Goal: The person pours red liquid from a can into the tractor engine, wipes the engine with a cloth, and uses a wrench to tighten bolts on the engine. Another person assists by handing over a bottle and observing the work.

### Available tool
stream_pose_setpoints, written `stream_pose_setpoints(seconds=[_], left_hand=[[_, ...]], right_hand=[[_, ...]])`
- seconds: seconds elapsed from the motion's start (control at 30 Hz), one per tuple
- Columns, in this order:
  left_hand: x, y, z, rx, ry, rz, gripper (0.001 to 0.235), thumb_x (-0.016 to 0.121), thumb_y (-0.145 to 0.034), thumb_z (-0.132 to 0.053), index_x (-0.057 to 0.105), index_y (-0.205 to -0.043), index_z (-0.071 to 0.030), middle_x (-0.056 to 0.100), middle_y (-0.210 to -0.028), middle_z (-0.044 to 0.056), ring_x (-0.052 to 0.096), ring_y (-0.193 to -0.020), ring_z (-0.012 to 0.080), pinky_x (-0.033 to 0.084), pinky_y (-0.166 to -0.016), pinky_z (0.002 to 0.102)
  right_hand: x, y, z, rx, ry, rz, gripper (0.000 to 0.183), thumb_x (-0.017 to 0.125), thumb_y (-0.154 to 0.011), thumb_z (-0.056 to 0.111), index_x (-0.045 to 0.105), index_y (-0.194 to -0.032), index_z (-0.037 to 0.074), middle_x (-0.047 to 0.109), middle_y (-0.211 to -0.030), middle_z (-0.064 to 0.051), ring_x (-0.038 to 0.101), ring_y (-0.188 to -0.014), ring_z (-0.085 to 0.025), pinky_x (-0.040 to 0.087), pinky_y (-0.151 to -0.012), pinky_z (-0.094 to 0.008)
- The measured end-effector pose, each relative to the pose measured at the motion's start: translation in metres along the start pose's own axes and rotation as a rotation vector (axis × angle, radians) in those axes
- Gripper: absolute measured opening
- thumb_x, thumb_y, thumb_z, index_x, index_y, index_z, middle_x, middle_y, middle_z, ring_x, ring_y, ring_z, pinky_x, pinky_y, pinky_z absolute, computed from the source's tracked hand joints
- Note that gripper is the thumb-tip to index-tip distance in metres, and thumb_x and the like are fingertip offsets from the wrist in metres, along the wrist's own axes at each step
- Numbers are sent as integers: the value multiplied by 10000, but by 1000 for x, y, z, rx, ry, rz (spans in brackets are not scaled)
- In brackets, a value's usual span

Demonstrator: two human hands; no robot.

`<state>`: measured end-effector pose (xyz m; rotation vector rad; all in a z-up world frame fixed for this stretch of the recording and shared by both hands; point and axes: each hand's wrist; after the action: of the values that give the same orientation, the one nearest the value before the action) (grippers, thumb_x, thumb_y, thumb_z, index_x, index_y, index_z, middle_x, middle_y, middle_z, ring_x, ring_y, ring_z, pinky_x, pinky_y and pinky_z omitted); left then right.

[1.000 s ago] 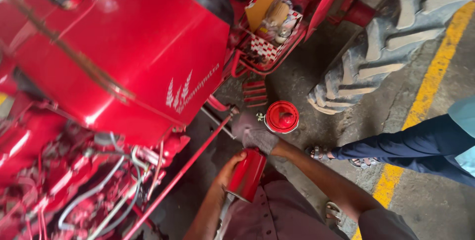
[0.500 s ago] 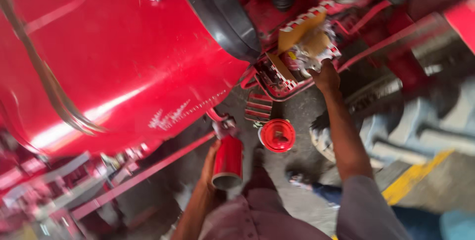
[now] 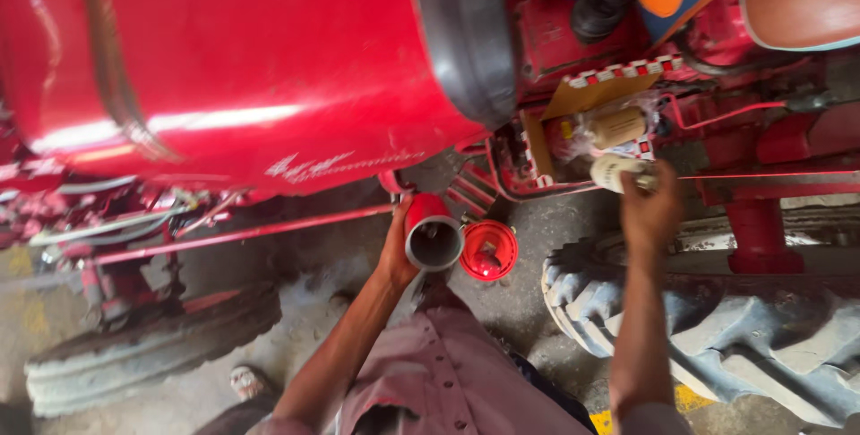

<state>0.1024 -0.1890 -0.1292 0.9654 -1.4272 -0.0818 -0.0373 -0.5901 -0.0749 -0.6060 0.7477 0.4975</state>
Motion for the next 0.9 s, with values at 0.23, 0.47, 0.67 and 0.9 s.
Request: stream_pose_setpoints(seconds=[0.23, 0.47, 0.67, 0.9], left_hand=[[-8, 24, -16, 234, 110, 36, 568, 604, -965, -547, 608, -1307, -94, 719, -1197, 95, 696, -1116, 244, 558, -1016, 440], [-55, 125, -73, 584, 125, -2, 534, 572, -1006, -486, 583, -1344, -72, 683, -1285, 115, 663, -1183, 247, 527, -1031, 417], [-132, 214, -129, 923, 54, -257, 658, 627, -972, -440, 492, -1431, 10, 641, -1335, 145, 631, -1196, 267, 520, -1012, 437], [-213, 241, -171, 1087, 156, -428, 752, 656, -956, -403, 342, -1558, -80, 515, -1523, 99, 525, -1368, 215, 461, -1103, 388]], right_hand=[[-72, 87, 142, 208, -909, 304, 534, 674, -850, 98, 621, -1381, 79, 670, -1355, -57, 574, -772, -63, 461, -565, -198], [7, 195, 345, -607, -539, 562, 663, 886, -760, 143, 596, -1345, 26, 658, -1250, -122, 666, -989, -215, 544, -781, -299], [60, 269, 444, -790, -443, 560, 655, 926, -718, 212, 629, -1273, 31, 685, -1219, -151, 675, -1058, -304, 537, -919, -404], [177, 324, 470, -327, -874, 1106, 449, 588, -1026, 282, 622, -1353, -23, 622, -1404, -104, 557, -1326, -202, 414, -1117, -344]])
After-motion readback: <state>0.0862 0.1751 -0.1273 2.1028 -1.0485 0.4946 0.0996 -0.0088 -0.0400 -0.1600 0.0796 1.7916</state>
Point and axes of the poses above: each hand's wrist, its own y-axis away from the middle knuckle, its own x-axis out of the palm, z = x × y
